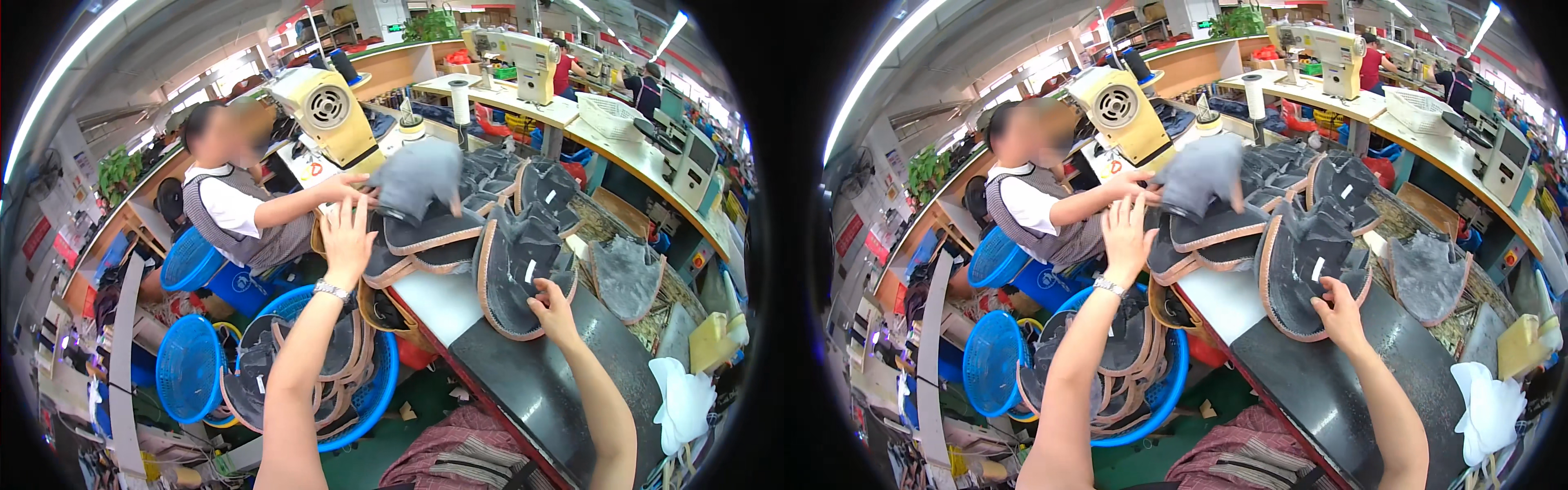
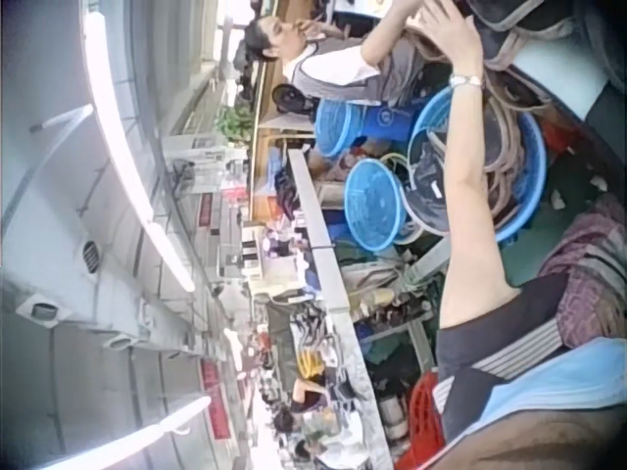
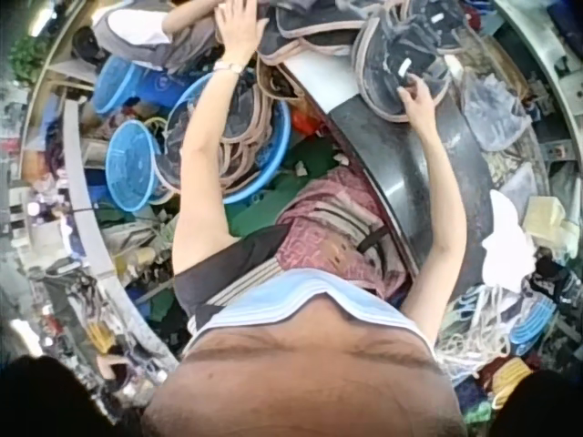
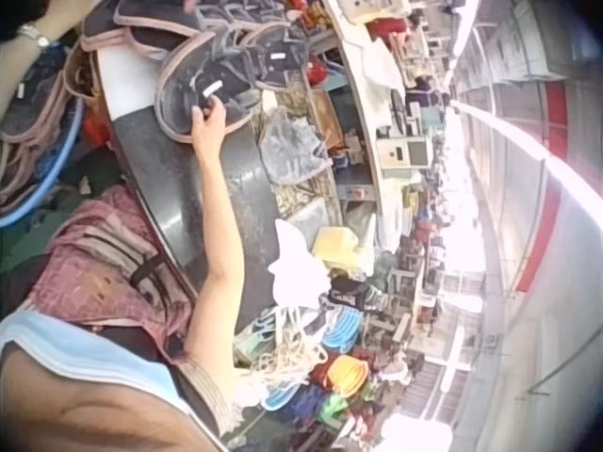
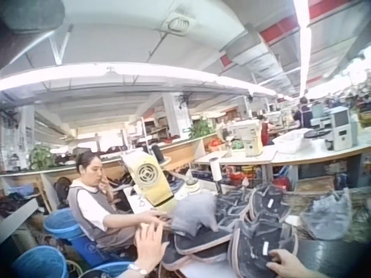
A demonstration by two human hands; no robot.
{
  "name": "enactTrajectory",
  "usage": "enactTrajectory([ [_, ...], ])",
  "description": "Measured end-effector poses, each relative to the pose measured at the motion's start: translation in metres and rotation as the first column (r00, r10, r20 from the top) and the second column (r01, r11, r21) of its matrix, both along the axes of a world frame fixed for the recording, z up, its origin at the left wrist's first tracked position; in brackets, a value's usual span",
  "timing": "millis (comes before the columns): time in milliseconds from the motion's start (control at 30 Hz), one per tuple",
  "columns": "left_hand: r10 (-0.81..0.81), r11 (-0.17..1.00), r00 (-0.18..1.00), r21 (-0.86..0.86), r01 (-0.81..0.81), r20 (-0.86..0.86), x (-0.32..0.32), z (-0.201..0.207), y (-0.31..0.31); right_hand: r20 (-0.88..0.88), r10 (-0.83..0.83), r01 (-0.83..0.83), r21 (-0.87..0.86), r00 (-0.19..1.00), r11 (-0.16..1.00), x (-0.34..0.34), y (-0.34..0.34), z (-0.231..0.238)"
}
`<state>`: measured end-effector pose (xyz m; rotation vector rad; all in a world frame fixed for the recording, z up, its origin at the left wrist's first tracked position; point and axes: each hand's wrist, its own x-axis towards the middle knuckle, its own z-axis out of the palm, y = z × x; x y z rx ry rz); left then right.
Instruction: The person assembles shoe parts by hand, inserting white foam inserts into grey fabric pieces and securing them with a hammer and metal punch. They handle multiple shoe components, including grey fabric, white foam, and black leather-like pieces, stacking them on the table as they work.
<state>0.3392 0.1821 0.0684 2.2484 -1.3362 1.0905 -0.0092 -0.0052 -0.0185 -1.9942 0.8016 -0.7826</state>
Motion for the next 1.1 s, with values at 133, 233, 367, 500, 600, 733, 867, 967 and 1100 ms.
enactTrajectory([
  [133, -0.169, 0.977, 0.953, -0.172, 0.128, -0.253, -0.002, -0.035, -0.037, -0.018, -0.005, 0.006, 0.034, 1.000, 0.999, -0.008, 0.010, 0.008],
  [233, -0.507, 0.773, 0.438, -0.616, -0.149, -0.742, 0.018, -0.070, -0.065, -0.041, 0.015, -0.015, 0.016, 0.999, 1.000, -0.009, 0.019, 0.014],
  [367, -0.863, 0.419, -0.042, -0.667, -0.615, -0.504, -0.016, -0.048, -0.096, -0.056, -0.018, 0.020, 0.033, 0.998, 0.999, -0.014, 0.016, 0.014],
  [500, -0.804, 0.507, -0.161, -0.517, -0.690, -0.573, 0.008, -0.058, -0.103, -0.068, -0.012, 0.015, 0.042, 0.998, 0.999, -0.011, 0.014, 0.011],
  [600, -0.765, 0.540, -0.211, -0.427, -0.725, -0.608, 0.012, -0.055, -0.107, -0.068, -0.013, 0.017, 0.057, 0.998, 0.998, -0.014, 0.012, 0.010],
  [733, -0.893, 0.390, -0.061, -0.697, -0.602, -0.446, 0.008, -0.054, -0.119, -0.035, 0.014, -0.011, 0.085, 0.999, 0.996, -0.019, 0.012, 0.008],
  [867, -0.778, 0.424, 0.356, -0.850, -0.312, -0.518, -0.006, -0.018, -0.129, -0.008, 0.044, -0.042, 0.123, 0.999, 0.991, -0.025, 0.010, 0.005],
  [967, -0.669, 0.625, 0.561, -0.777, 0.071, -0.487, -0.050, 0.046, -0.106, -0.001, 0.021, -0.020, 0.153, 1.000, 0.988, -0.031, 0.017, 0.016],
  [1100, -0.790, 0.585, 0.525, -0.644, 0.493, -0.317, -0.126, 0.109, -0.087, 0.056, -0.048, 0.042, 0.098, 0.997, 0.994, -0.059, -0.001, 0.016],
])
